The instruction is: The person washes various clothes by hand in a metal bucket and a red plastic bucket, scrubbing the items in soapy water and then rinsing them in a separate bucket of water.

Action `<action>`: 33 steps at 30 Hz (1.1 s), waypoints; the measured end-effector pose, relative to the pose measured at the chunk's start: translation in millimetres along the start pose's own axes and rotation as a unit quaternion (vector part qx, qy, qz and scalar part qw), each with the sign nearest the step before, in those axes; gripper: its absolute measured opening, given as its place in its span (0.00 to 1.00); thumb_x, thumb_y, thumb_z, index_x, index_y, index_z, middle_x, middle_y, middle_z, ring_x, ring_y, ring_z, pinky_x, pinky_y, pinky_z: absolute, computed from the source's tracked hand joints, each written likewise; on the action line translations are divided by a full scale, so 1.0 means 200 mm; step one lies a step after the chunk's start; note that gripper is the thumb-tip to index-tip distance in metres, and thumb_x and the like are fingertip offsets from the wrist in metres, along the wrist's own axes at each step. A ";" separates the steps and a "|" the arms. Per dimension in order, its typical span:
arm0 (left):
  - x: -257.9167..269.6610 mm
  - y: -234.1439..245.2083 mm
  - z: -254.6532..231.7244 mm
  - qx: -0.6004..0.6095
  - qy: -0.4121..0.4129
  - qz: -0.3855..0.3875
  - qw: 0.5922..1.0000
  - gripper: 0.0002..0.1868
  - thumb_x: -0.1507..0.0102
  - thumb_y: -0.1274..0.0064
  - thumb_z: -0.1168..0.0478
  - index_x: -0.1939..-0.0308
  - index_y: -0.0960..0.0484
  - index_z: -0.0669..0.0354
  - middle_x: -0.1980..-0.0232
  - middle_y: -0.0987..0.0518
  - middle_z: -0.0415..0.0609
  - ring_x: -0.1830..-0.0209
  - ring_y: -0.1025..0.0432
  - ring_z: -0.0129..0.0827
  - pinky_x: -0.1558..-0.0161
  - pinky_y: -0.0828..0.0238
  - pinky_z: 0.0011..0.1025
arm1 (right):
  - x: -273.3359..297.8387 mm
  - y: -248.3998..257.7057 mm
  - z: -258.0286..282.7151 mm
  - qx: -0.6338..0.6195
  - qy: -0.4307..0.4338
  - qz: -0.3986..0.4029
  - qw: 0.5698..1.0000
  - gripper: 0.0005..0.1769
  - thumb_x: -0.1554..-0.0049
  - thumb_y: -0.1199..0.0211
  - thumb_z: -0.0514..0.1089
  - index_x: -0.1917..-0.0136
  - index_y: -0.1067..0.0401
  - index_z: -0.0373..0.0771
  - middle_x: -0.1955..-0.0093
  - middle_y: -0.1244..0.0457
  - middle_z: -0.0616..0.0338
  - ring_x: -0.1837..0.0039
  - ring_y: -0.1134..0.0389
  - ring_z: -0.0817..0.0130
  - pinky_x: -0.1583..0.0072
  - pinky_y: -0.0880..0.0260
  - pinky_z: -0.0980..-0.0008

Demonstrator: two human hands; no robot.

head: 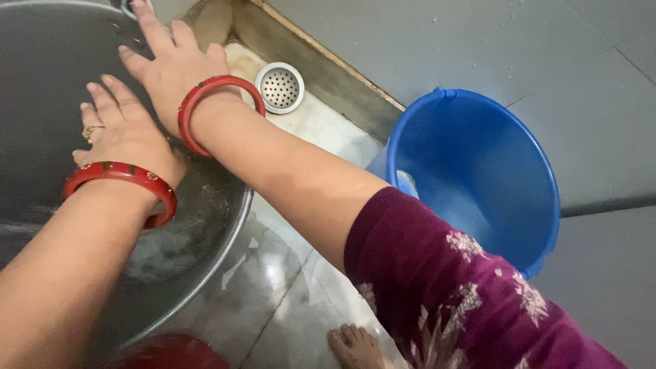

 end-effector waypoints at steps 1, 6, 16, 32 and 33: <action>0.00 0.00 -0.01 0.004 0.006 0.002 1.000 0.68 0.43 0.33 0.49 0.19 0.74 0.59 0.15 0.69 0.57 0.16 0.66 0.50 0.31 0.48 0.65 | -0.01 0.00 -0.01 -0.004 -0.005 -0.001 1.000 0.30 0.40 0.46 0.48 0.25 0.38 0.64 0.15 0.66 0.57 0.20 0.52 0.54 0.33 0.37 0.44; 0.03 0.01 -0.02 0.003 0.010 -0.012 1.000 0.67 0.42 0.33 0.49 0.19 0.73 0.59 0.15 0.68 0.58 0.15 0.66 0.50 0.29 0.50 0.64 | -0.06 -0.04 -0.03 -0.006 -0.019 -0.022 1.000 0.29 0.42 0.45 0.48 0.27 0.35 0.64 0.16 0.63 0.57 0.22 0.50 0.53 0.32 0.37 0.46; 0.08 -0.06 -0.07 -0.014 -0.012 -0.008 1.000 0.65 0.42 0.35 0.52 0.20 0.73 0.63 0.16 0.69 0.58 0.16 0.67 0.51 0.29 0.51 0.63 | -0.14 -0.12 -0.13 -0.039 0.025 -0.096 0.994 0.25 0.44 0.43 0.42 0.34 0.28 0.61 0.28 0.45 0.58 0.27 0.43 0.51 0.38 0.28 0.54; 0.25 -0.02 0.01 -0.019 0.000 -0.027 0.999 0.62 0.42 0.35 0.52 0.19 0.67 0.64 0.16 0.63 0.60 0.17 0.62 0.53 0.31 0.46 0.60 | 0.03 0.04 0.00 0.043 0.020 -0.020 0.999 0.34 0.52 0.39 0.42 0.31 0.32 0.56 0.20 0.57 0.50 0.20 0.56 0.47 0.28 0.53 0.29; 0.28 0.01 0.04 -0.022 0.008 -0.034 0.999 0.62 0.42 0.35 0.52 0.19 0.67 0.64 0.16 0.63 0.60 0.17 0.62 0.53 0.31 0.46 0.60 | 0.06 0.06 0.03 0.038 0.027 -0.027 0.999 0.34 0.52 0.39 0.42 0.31 0.32 0.56 0.20 0.57 0.50 0.20 0.56 0.47 0.28 0.53 0.29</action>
Point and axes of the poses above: each hand's wrist, its own x-axis away from the middle knuckle, its own y-axis out of the back of the hand, z = x × y, the point moved 2 cm from there along -x, towards the middle knuckle
